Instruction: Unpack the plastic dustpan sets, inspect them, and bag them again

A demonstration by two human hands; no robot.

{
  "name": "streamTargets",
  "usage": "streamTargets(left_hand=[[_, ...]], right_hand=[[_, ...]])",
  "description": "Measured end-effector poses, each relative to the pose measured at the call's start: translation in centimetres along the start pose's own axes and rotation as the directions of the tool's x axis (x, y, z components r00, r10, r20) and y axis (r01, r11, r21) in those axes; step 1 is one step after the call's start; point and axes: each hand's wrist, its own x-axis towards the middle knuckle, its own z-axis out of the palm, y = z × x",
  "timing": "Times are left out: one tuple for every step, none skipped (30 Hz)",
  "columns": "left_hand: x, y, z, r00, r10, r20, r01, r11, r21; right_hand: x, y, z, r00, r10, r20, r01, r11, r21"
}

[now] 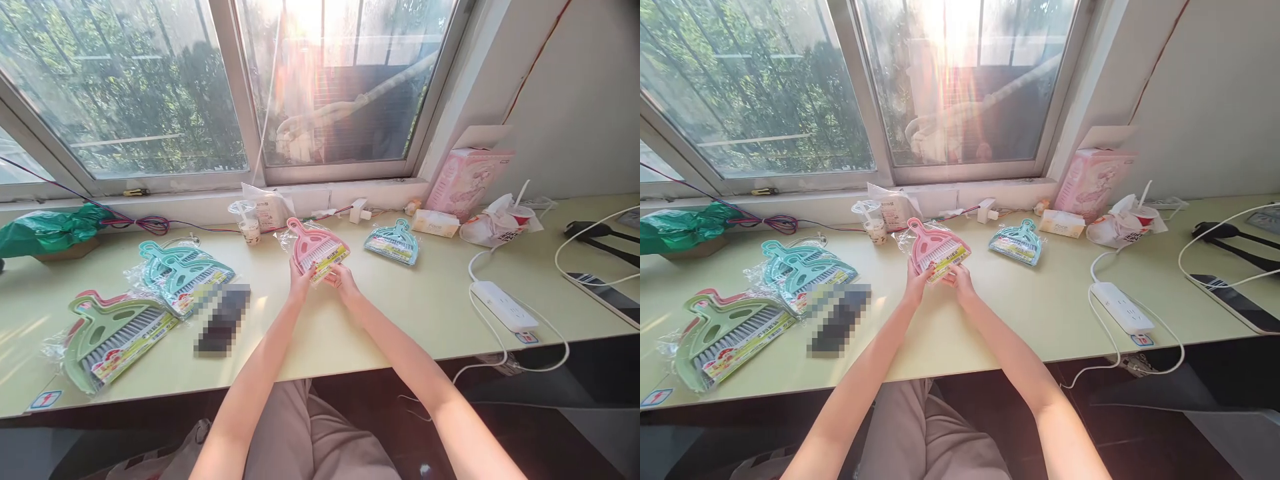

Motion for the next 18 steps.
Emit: streamTargets(left_hand=[[0.0,-0.1,-0.1,1.0,0.003,0.014,-0.003,1.0,0.002],[0.0,-0.2,-0.1,0.999,0.009,0.034,-0.009,1.0,0.001],[0.0,-0.2,0.0,0.998,0.018,0.057,-0.018,1.0,0.0],[0.0,-0.2,0.1,0.996,0.029,0.082,-0.029,1.0,-0.001],[0.0,-0.3,0.3,0.993,0.041,0.11,-0.042,0.999,0.0],[-0.1,-0.3,0.5,0.989,0.056,0.14,-0.057,0.998,0.001],[-0.2,-0.2,0.8,0.983,0.072,0.168,-0.073,0.997,0.0],[-0.2,-0.2,1.0,0.977,0.087,0.193,-0.087,0.996,-0.004],[-0.3,-0.2,1.2,0.972,0.099,0.214,-0.099,0.995,-0.012],[-0.4,-0.1,1.4,0.968,0.108,0.228,-0.105,0.994,-0.022],[-0.5,0.0,1.5,0.965,0.114,0.236,-0.109,0.994,-0.032],[-0.5,0.2,1.6,0.964,0.118,0.239,-0.112,0.993,-0.039],[-0.6,0.3,1.7,0.964,0.122,0.238,-0.115,0.992,-0.042],[-0.7,0.5,1.7,0.964,0.124,0.236,-0.117,0.992,-0.041],[-0.7,0.6,1.8,0.964,0.123,0.235,-0.117,0.992,-0.04],[-0.8,0.8,1.9,0.964,0.12,0.238,-0.114,0.993,-0.04],[-0.9,0.8,2.0,0.963,0.115,0.243,-0.109,0.993,-0.04],[-1.0,0.9,2.1,0.963,0.11,0.248,-0.103,0.994,-0.04]], right_hand=[[0.2,-0.3,0.0,0.999,0.039,-0.01,-0.039,0.999,0.007],[0.3,-0.6,-0.1,0.997,0.074,-0.029,-0.073,0.997,0.013],[0.5,-0.8,-0.1,0.993,0.102,-0.056,-0.101,0.995,0.019],[0.6,-1.0,-0.3,0.988,0.124,-0.089,-0.123,0.992,0.022],[0.7,-1.2,-0.4,0.983,0.141,-0.119,-0.14,0.99,0.02],[0.9,-1.4,-0.6,0.977,0.157,-0.146,-0.156,0.988,0.016],[0.9,-1.5,-0.7,0.971,0.17,-0.166,-0.171,0.985,0.011],[1.0,-1.6,-0.9,0.968,0.18,-0.178,-0.182,0.983,0.005],[1.1,-1.7,-1.1,0.966,0.185,-0.181,-0.189,0.982,-0.003],[1.1,-1.7,-1.3,0.966,0.186,-0.18,-0.191,0.982,-0.01],[1.2,-1.8,-1.4,0.967,0.184,-0.174,-0.189,0.982,-0.015],[1.3,-1.9,-1.5,0.969,0.181,-0.166,-0.187,0.982,-0.018],[1.3,-1.9,-1.7,0.971,0.182,-0.155,-0.187,0.982,-0.02],[1.4,-2.0,-1.7,0.972,0.186,-0.144,-0.192,0.981,-0.025],[1.4,-2.1,-1.8,0.972,0.193,-0.137,-0.199,0.979,-0.034],[1.4,-2.2,-1.8,0.971,0.198,-0.135,-0.206,0.978,-0.043],[1.4,-2.3,-1.9,0.97,0.201,-0.137,-0.21,0.976,-0.052],[1.4,-2.5,-1.8,0.969,0.201,-0.141,-0.211,0.976,-0.06]])
